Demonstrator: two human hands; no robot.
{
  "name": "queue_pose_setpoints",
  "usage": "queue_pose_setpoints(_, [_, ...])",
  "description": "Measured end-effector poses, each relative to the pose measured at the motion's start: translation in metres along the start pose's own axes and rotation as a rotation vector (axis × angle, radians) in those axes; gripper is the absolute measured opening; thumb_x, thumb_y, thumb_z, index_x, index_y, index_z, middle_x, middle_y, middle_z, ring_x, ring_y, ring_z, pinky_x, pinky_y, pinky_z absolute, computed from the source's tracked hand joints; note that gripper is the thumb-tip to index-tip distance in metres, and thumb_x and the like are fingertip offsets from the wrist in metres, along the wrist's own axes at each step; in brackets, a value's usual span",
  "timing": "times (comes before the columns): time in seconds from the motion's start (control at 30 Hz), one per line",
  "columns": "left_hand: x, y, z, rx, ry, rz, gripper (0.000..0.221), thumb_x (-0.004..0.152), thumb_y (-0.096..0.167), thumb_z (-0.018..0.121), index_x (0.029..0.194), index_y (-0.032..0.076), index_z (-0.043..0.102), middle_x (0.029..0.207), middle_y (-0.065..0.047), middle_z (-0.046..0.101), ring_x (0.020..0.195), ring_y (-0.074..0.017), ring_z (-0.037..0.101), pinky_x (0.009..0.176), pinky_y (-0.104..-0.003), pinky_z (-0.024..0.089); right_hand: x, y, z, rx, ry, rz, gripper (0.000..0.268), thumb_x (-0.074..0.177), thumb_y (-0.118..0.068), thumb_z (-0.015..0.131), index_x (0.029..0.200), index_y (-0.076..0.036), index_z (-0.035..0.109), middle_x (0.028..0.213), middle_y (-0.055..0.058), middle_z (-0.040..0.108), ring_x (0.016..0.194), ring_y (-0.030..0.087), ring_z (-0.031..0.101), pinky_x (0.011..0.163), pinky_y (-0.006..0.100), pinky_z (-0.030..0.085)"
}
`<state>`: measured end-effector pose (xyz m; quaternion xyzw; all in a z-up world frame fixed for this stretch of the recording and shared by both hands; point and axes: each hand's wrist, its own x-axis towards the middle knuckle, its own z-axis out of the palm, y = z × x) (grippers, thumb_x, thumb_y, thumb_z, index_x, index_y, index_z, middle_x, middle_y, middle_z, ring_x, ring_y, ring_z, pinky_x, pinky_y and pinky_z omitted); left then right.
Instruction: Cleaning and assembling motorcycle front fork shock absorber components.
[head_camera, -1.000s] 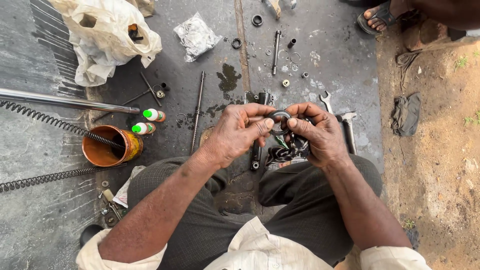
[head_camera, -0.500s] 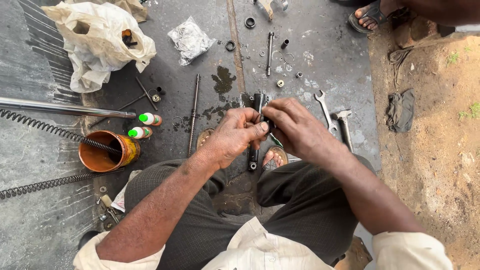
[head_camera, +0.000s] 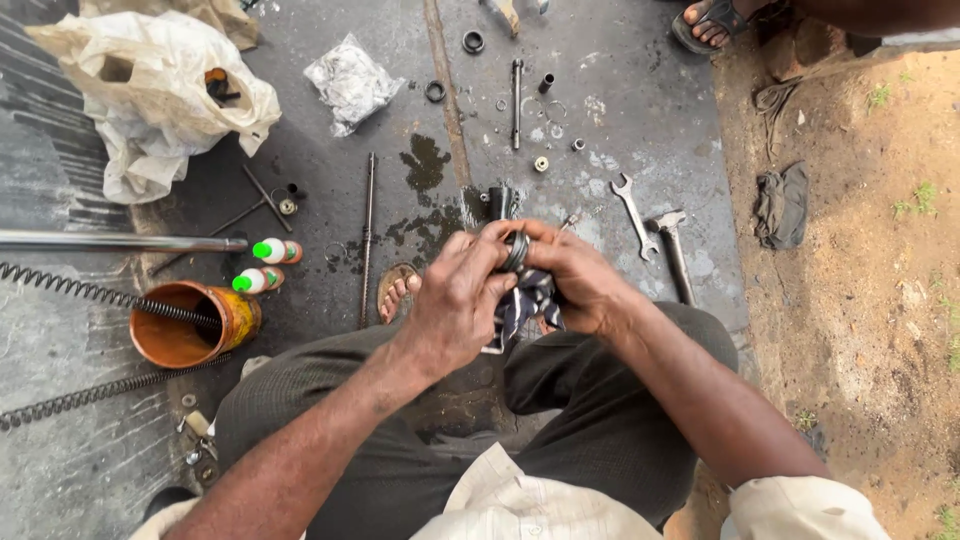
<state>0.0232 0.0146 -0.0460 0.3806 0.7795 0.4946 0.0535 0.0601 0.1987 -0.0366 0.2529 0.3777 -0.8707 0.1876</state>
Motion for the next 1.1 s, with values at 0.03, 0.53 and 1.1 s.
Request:
queue_pose_setpoints(0.03, [0.001, -0.004, 0.000, -0.016, -0.008, 0.036, 0.018, 0.096, 0.001, 0.069, 0.113, -0.004, 0.063, 0.102, -0.012, 0.069, 0.100, -0.0235, 0.069, 0.072, -0.031, 0.063, -0.002, -0.005, 0.006, 0.000, -0.016, 0.077, 0.025, 0.096, -0.008, 0.057, 0.120, -0.004, 0.061, 0.093, 0.010, 0.071, 0.069, 0.014, 0.072, 0.059, 0.026, 0.063])
queue_pose_setpoints(0.53, [0.018, 0.014, -0.038, -0.010, -0.114, -0.321, 0.043, 0.084, 0.012, 0.074, 0.121, -0.007, 0.060, 0.151, -0.035, 0.045, 0.123, -0.0459, 0.060, 0.096, -0.055, 0.053, 0.214, -0.008, -0.287, -1.142, 0.629, 0.040, 0.033, 0.093, -0.019, 0.067, 0.122, -0.005, 0.074, 0.087, 0.011, 0.080, 0.070, 0.018, 0.073, 0.059, 0.035, 0.057])
queue_pose_setpoints(1.1, [-0.001, -0.033, -0.035, 0.248, -0.398, -0.456, 0.058, 0.075, 0.026, 0.082, 0.120, -0.006, 0.063, 0.156, -0.039, 0.033, 0.124, -0.0394, 0.057, 0.084, -0.050, 0.055, 0.332, -0.030, -0.322, -2.007, 0.576, 0.015, 0.038, 0.089, -0.022, 0.064, 0.120, 0.000, 0.063, 0.098, 0.028, 0.073, 0.092, 0.044, 0.071, 0.079, 0.054, 0.055])
